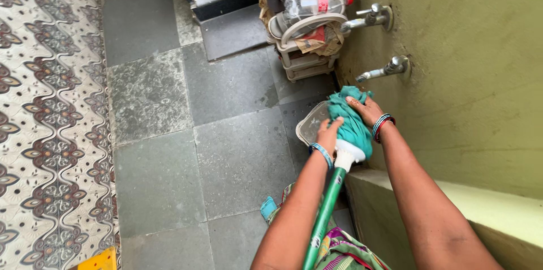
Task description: The person prepares a cleaning solution in a bucket, wrings out a mop head by hand, and mops the tiled floor area near an entryway.
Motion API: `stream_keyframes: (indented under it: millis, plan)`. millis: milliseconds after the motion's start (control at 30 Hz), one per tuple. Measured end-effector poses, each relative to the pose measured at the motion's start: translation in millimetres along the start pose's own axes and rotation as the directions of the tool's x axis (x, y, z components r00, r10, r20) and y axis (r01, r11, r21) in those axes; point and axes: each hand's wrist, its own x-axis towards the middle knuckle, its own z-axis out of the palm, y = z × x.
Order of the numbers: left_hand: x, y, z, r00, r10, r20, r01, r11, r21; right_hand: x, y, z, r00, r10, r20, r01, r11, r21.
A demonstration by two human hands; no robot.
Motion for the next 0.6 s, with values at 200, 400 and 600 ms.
stream_keyframes:
  millis: [200,400,600]
  plan:
    - [21,25,-20,0.992,0.065,0.108,-0.028,0.949,-0.314,-44,-7,-1,0.950,0.311,0.021,-0.301,0.896,0.327]
    - [0,54,-48,0.988,-0.016,0.156,0.087,0.884,-0.460,-96,8,36,0.936,0.345,-0.069,-0.274,0.839,0.469]
    - [-11,58,-63,0.954,0.034,0.297,0.133,0.842,-0.523,-162,-25,102,0.876,0.433,0.214,-0.472,0.675,0.567]
